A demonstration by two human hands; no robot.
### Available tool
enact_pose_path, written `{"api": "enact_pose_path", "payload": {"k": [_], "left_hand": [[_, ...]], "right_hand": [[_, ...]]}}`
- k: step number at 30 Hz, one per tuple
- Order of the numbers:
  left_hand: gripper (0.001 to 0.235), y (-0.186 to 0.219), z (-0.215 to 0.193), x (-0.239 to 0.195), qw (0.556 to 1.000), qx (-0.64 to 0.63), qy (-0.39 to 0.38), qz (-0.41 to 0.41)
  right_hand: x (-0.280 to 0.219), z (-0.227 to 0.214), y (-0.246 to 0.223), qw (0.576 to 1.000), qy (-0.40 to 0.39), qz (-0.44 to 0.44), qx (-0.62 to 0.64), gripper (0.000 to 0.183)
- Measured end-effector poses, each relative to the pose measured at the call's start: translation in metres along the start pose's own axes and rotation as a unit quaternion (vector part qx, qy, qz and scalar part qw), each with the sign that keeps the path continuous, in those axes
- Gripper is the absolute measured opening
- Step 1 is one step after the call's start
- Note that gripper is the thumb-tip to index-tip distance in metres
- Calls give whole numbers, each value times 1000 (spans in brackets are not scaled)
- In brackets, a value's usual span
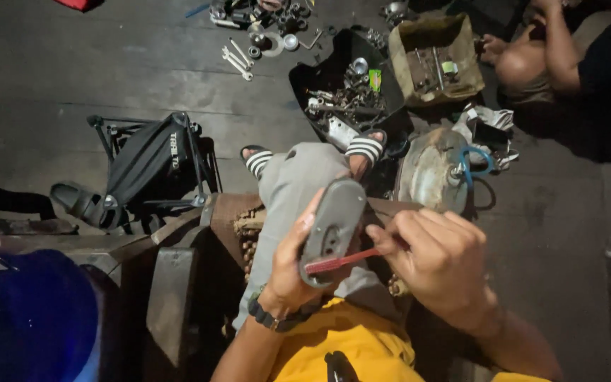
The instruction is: Manually sanding a motorcycle cylinder head with sandpaper to smooth its surface.
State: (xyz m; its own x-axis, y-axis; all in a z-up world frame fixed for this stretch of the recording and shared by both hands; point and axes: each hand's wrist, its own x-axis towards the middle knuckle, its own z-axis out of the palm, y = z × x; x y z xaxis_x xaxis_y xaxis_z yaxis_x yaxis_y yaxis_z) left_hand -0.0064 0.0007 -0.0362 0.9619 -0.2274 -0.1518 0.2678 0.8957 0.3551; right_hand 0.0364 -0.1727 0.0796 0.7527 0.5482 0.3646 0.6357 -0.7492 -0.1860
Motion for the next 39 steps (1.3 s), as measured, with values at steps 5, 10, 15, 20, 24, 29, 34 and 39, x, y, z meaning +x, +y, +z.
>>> {"api": "enact_pose_path", "payload": {"k": [5, 10, 15, 20, 24, 29, 34, 39], "left_hand": [[62, 19, 14, 2, 999, -34, 0, 28], [61, 19, 4, -1, 998, -54, -12, 32], [68, 33, 24, -1, 991, 113, -20, 68], [69, 28, 20, -2, 998, 6, -50, 40], [67, 34, 27, 0, 995, 84, -31, 50], [68, 30, 24, -1, 998, 43, -41, 33], [72, 28, 27, 0, 995, 68, -51, 48], [66, 30, 29, -3, 995, 85, -37, 35]], "right_hand": [[3, -7, 8, 998, -44, 36, 10, 23], [0, -3, 1, 998, -41, 48, 9, 21], [5, -13, -6, 992, -86, 24, 86, 28], [2, -4, 0, 996, -57, 14, 66, 29], [8, -7, 11, 993, -61, 1, 99, 32], [-2, -5, 14, 996, -74, -16, 54, 30], [9, -29, 1, 994, -79, 55, 51, 29], [1, -7, 22, 992, -102, -18, 77, 26]]}}
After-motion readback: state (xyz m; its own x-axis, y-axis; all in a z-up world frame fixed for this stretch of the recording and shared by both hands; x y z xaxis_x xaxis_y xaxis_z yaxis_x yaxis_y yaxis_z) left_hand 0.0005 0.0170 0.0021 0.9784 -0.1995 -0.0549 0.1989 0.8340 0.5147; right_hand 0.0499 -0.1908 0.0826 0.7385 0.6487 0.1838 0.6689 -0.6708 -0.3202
